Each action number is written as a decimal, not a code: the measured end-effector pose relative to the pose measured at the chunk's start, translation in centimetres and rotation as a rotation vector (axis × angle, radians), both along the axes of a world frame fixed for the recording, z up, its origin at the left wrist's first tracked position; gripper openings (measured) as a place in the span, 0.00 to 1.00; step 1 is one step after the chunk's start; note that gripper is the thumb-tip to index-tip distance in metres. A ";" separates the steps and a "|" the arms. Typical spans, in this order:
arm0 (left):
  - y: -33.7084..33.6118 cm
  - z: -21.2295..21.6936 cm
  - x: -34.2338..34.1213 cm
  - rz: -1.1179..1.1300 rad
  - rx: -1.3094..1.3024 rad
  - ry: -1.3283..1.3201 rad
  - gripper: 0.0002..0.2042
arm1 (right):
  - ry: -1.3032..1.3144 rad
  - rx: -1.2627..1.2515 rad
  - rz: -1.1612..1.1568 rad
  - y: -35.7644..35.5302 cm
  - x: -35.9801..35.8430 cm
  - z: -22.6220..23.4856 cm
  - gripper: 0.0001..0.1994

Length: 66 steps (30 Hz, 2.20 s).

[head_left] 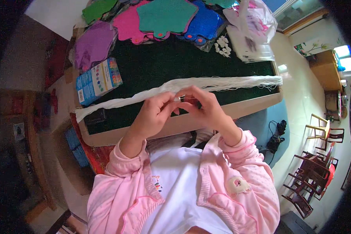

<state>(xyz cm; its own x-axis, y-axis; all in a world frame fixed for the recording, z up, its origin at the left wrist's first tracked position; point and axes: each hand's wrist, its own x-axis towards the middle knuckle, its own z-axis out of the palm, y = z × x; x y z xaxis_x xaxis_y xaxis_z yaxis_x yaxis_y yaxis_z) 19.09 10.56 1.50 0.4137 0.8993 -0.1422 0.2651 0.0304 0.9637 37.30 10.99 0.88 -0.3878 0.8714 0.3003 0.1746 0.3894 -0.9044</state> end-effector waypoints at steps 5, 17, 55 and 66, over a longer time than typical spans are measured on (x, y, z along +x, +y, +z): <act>-0.6 -0.3 0.3 0.008 -0.077 -0.089 0.11 | 0.138 -0.137 0.100 -0.4 0.4 -1.0 0.12; -1.4 -1.4 0.4 0.148 0.065 -0.062 0.16 | 0.002 -0.110 0.073 -1.1 -0.6 -1.1 0.10; -1.9 3.9 0.7 0.336 0.103 0.045 0.17 | -0.046 -0.090 0.038 -1.4 -1.8 4.8 0.08; -4.0 2.8 1.8 0.316 0.050 -0.084 0.15 | -0.164 0.038 -0.011 -3.2 -0.9 4.3 0.07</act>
